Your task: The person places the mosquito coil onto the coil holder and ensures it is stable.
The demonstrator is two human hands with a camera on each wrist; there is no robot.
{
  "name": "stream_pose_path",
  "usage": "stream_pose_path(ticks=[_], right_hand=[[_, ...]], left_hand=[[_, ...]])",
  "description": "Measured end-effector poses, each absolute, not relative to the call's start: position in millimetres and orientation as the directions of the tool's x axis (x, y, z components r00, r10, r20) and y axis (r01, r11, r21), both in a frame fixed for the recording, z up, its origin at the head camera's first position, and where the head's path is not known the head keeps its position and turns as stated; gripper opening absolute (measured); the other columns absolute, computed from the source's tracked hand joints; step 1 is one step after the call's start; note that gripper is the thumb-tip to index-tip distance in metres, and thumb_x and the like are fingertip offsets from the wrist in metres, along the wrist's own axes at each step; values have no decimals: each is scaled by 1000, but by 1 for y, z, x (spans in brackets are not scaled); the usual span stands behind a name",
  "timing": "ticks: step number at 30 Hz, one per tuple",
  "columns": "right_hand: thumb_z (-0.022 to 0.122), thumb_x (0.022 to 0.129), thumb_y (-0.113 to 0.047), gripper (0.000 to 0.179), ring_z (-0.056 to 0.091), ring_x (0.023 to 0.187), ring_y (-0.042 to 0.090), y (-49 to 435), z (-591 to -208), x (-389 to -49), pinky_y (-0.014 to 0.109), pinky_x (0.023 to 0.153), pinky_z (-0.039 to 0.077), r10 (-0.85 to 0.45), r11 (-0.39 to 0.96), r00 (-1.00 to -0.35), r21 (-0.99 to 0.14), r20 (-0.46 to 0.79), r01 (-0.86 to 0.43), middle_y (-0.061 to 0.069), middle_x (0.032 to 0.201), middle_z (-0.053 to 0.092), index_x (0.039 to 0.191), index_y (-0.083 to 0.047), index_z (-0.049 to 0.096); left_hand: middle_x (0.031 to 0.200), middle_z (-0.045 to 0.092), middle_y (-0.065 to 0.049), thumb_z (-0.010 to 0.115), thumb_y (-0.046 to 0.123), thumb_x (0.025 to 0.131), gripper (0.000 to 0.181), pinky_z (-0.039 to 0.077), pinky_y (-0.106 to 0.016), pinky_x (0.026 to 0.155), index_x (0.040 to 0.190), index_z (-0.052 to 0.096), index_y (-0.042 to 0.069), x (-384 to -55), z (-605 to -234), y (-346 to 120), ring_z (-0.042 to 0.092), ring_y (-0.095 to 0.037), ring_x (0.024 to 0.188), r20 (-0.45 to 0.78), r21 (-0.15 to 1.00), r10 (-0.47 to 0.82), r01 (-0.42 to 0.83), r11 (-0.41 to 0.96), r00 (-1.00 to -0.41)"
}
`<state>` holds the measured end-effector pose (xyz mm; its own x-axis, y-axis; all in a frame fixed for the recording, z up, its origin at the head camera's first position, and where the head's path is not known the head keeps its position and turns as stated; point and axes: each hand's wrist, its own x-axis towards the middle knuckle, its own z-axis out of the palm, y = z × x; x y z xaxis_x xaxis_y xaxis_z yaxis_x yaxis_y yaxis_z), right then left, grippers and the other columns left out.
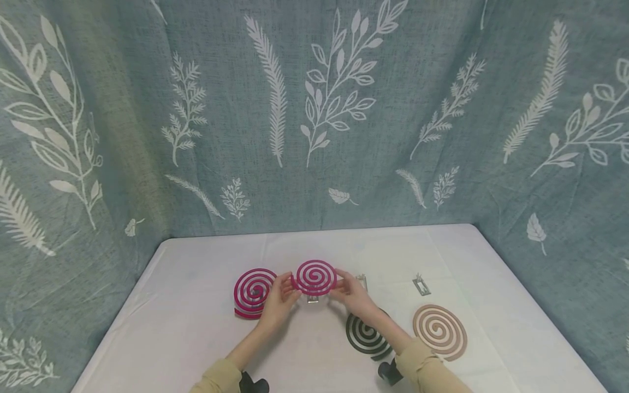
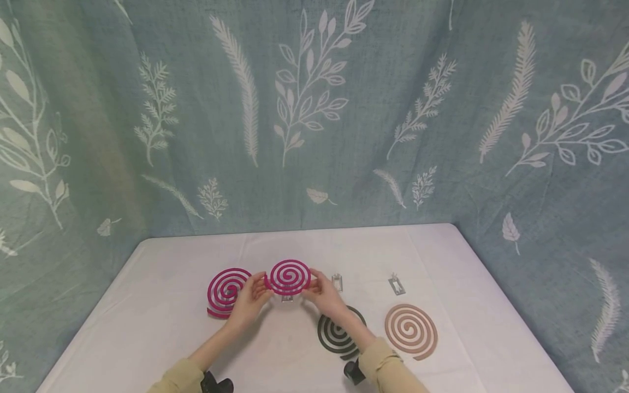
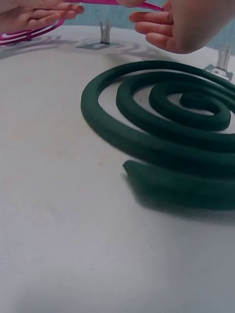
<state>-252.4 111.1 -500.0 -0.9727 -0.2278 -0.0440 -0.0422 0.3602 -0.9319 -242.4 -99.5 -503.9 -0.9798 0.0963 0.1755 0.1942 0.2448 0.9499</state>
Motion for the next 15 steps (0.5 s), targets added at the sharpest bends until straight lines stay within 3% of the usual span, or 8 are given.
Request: stream_pose_path(ticks=[15], right_hand=[[59,92,-12,60,60,101,22,107,-508,-254,35,87,52,-247,350,-966,-937,-73,-19,17,114,60,144,0,31]], left_hand=[[115,51,-29,54,-2,92,50,46,-41,96,134,30,-12,-235,-516,-92,55,-40,109,147,957,76,161,241,-986]])
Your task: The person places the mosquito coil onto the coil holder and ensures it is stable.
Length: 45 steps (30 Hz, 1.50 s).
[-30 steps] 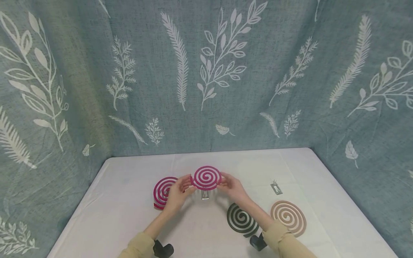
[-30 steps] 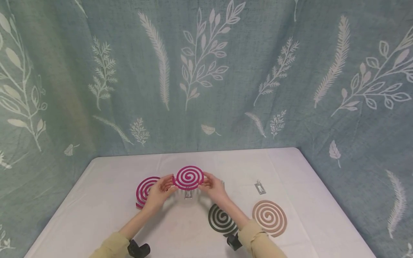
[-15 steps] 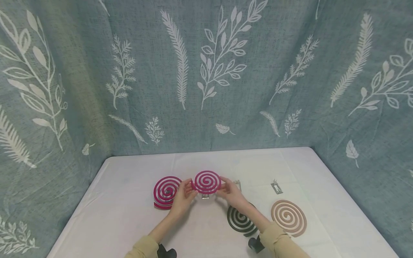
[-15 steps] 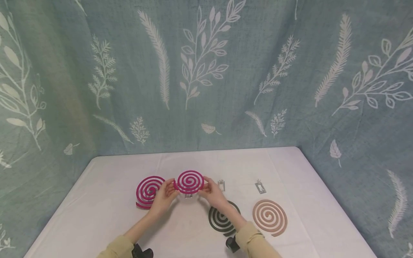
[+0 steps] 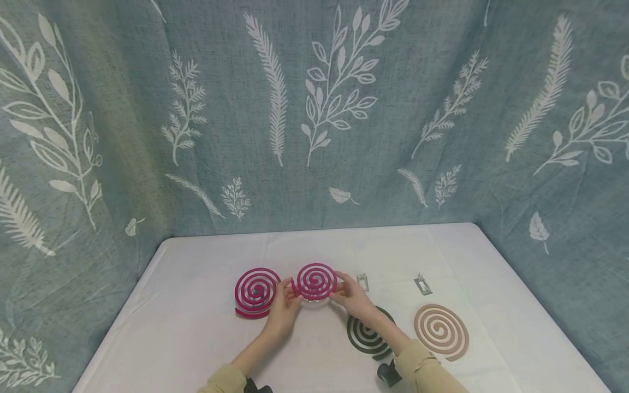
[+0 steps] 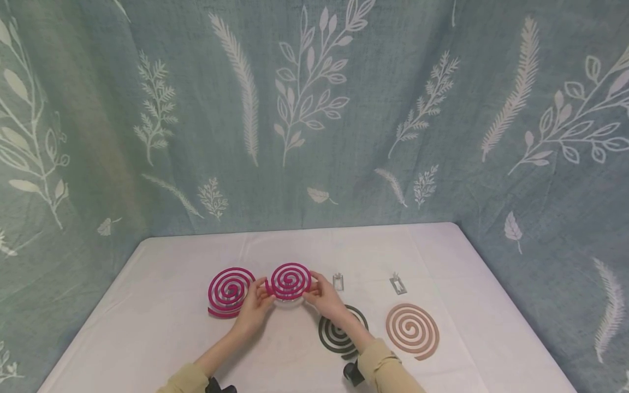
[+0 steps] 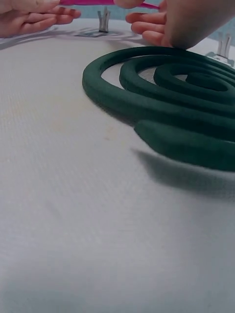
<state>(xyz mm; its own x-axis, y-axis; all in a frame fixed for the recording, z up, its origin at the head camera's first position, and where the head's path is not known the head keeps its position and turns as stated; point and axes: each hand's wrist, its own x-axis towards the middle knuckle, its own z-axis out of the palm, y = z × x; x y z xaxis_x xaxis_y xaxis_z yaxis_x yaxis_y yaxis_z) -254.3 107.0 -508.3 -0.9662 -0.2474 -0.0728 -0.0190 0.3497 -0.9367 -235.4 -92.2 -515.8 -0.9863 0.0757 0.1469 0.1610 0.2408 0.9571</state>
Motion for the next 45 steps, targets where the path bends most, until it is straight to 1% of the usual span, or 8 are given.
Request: stream_pose_path(ticks=[4,12,21,25,31,36,40,45], right_hand=[[59,92,-12,60,59,100,21,107,-509,-255,34,86,52,-254,347,-964,-938,-75,-18,17,113,60,144,1,31],[59,92,-12,59,59,99,19,108,-506,-256,34,84,51,-245,358,-965,-934,-98,3,14,111,60,144,-4,33],[60,92,-11,59,57,96,17,109,-508,-259,31,81,50,-246,368,-962,-929,-117,19,13,110,60,144,-5,34],[60,91,-11,59,57,96,17,109,-510,-260,30,80,49,-242,375,-961,-926,-135,35,12,109,60,144,-5,35],[60,90,-9,59,56,92,16,109,-512,-262,28,77,48,-243,376,-961,-926,-135,35,12,107,60,144,-4,35],[60,91,-10,59,55,90,16,110,-511,-262,27,74,47,-242,384,-961,-923,-135,33,11,103,60,143,-4,35],[61,91,-12,59,54,87,15,111,-511,-262,26,73,46,-240,388,-961,-921,-138,36,9,100,60,143,-5,36],[62,90,-14,59,55,87,14,114,-511,-263,27,74,47,-256,395,-957,-919,-133,22,8,100,61,143,-5,36]], left_hand=[[116,51,-28,53,0,93,50,45,-40,97,136,28,-11,-234,-518,-91,54,-40,110,129,962,71,142,234,-989],[121,49,-27,50,1,95,52,43,-37,99,140,24,-7,-231,-518,-89,52,-38,115,78,974,66,90,209,-995],[119,49,-26,50,0,94,52,44,-37,98,139,25,-7,-231,-521,-89,53,-35,111,83,969,68,97,227,-994],[118,50,-25,51,1,94,52,46,-33,96,139,26,-8,-231,-521,-89,53,-33,110,82,967,63,95,235,-995],[114,52,-22,53,1,93,52,46,-19,89,138,28,-8,-232,-522,-90,54,-30,106,76,967,52,87,240,-996],[108,55,-22,55,0,92,52,46,-13,81,136,30,-10,-232,-522,-90,56,-21,97,87,969,50,96,228,-995],[104,58,-21,58,0,90,53,45,-11,76,135,32,-10,-232,-520,-90,54,-10,89,82,970,39,88,226,-996],[101,60,-20,60,2,90,53,45,-11,74,134,34,-10,-233,-520,-91,53,-3,83,73,969,33,79,233,-997]])
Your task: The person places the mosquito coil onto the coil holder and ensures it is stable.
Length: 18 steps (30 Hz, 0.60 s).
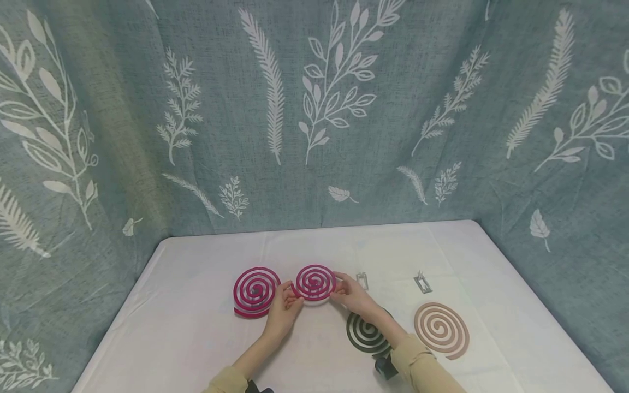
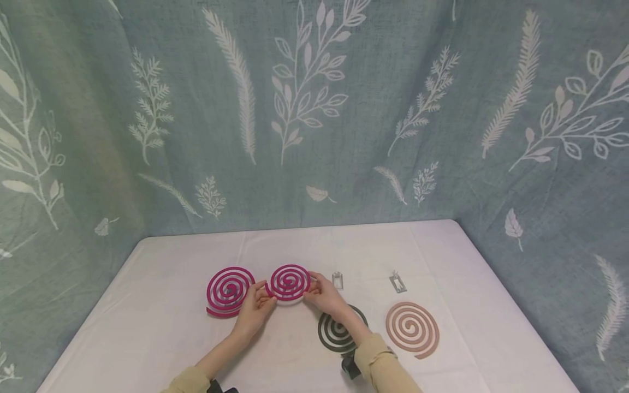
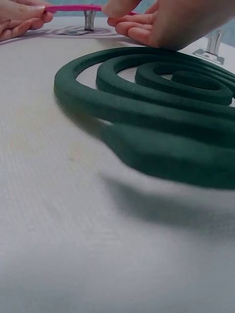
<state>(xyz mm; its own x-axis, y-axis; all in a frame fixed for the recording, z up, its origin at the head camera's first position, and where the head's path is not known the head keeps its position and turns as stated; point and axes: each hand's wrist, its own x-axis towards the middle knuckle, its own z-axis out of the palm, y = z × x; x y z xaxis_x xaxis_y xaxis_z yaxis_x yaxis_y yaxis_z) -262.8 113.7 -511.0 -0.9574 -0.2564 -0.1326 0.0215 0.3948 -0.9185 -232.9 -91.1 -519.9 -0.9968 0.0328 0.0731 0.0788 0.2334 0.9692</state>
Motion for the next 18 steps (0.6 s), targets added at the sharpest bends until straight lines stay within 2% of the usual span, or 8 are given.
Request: stream_pose_path(ticks=[9,18], right_hand=[[61,91,-15,60,53,87,14,115,-507,-263,27,76,46,-291,386,-946,-922,-145,23,8,99,59,144,-2,34],[62,90,-15,62,53,83,13,116,-506,-263,24,72,45,-281,372,-945,-927,-166,52,7,96,58,144,-4,35]], left_hand=[[98,61,-20,61,2,89,54,46,-12,73,133,34,-12,-235,-521,-96,53,2,80,72,978,49,80,191,-996],[98,61,-18,62,3,89,52,47,-12,75,132,36,-10,-237,-522,-95,54,-1,81,49,976,53,59,209,-997]])
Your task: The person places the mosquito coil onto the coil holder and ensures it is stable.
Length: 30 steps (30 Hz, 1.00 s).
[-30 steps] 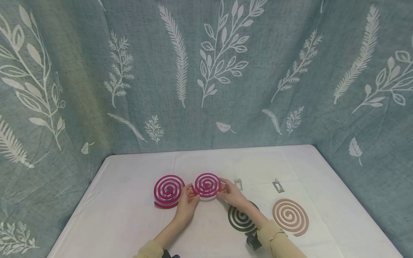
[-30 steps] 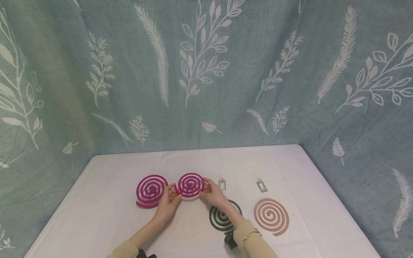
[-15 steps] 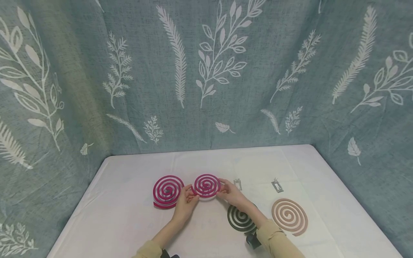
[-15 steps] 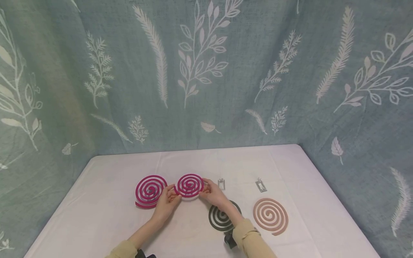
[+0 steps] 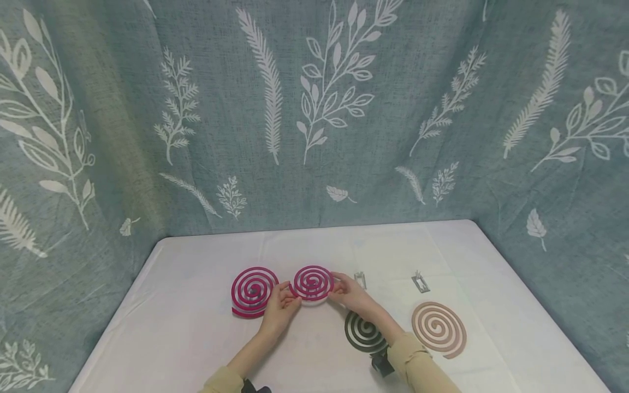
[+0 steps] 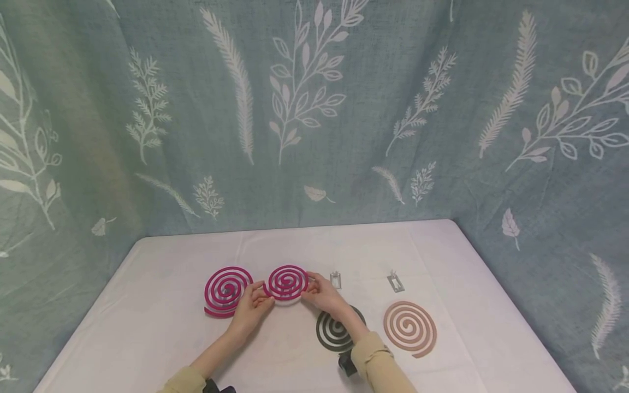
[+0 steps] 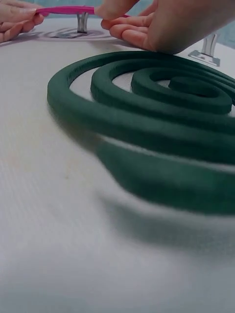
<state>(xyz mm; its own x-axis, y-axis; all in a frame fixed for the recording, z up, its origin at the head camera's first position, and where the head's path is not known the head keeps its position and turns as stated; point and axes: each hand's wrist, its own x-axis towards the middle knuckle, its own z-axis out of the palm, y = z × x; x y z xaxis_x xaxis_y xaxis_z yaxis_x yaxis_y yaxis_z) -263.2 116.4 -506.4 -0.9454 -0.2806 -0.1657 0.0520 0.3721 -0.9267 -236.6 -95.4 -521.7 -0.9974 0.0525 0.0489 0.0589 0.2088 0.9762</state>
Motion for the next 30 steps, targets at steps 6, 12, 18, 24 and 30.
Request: stream_pose_path(ticks=[6,12,18,24,30], right_hand=[[63,88,-10,62,53,82,14,117,-503,-265,25,70,44,-279,344,-943,-936,-182,78,7,94,58,143,-3,35],[63,87,-6,63,50,78,12,116,-503,-266,24,67,41,-288,309,-941,-947,-177,83,5,90,57,143,-1,35],[64,87,-6,64,49,78,13,115,-503,-265,25,67,39,-279,305,-944,-948,-177,88,5,89,57,143,-2,35],[64,87,-7,63,52,81,13,117,-504,-265,25,70,42,-281,322,-940,-942,-194,98,5,91,58,143,-3,35],[64,87,-9,63,52,83,15,117,-505,-264,25,71,42,-276,333,-940,-938,-199,100,6,93,57,143,-5,36]], left_hand=[[97,61,-19,62,2,89,50,46,-13,74,130,37,-10,-236,-519,-95,53,0,79,59,977,61,70,202,-996],[96,61,-17,62,1,89,50,46,-13,73,131,37,-9,-236,-519,-96,53,0,77,46,981,60,56,183,-997],[95,61,-16,61,1,89,50,46,-13,73,132,37,-8,-236,-519,-96,53,0,76,32,984,60,42,174,-998],[95,61,-15,61,2,89,51,46,-13,72,132,36,-8,-236,-519,-95,53,1,75,21,987,70,32,157,-997],[96,62,-16,61,0,89,50,46,-12,72,131,37,-8,-235,-519,-96,53,1,75,30,987,65,40,154,-997]])
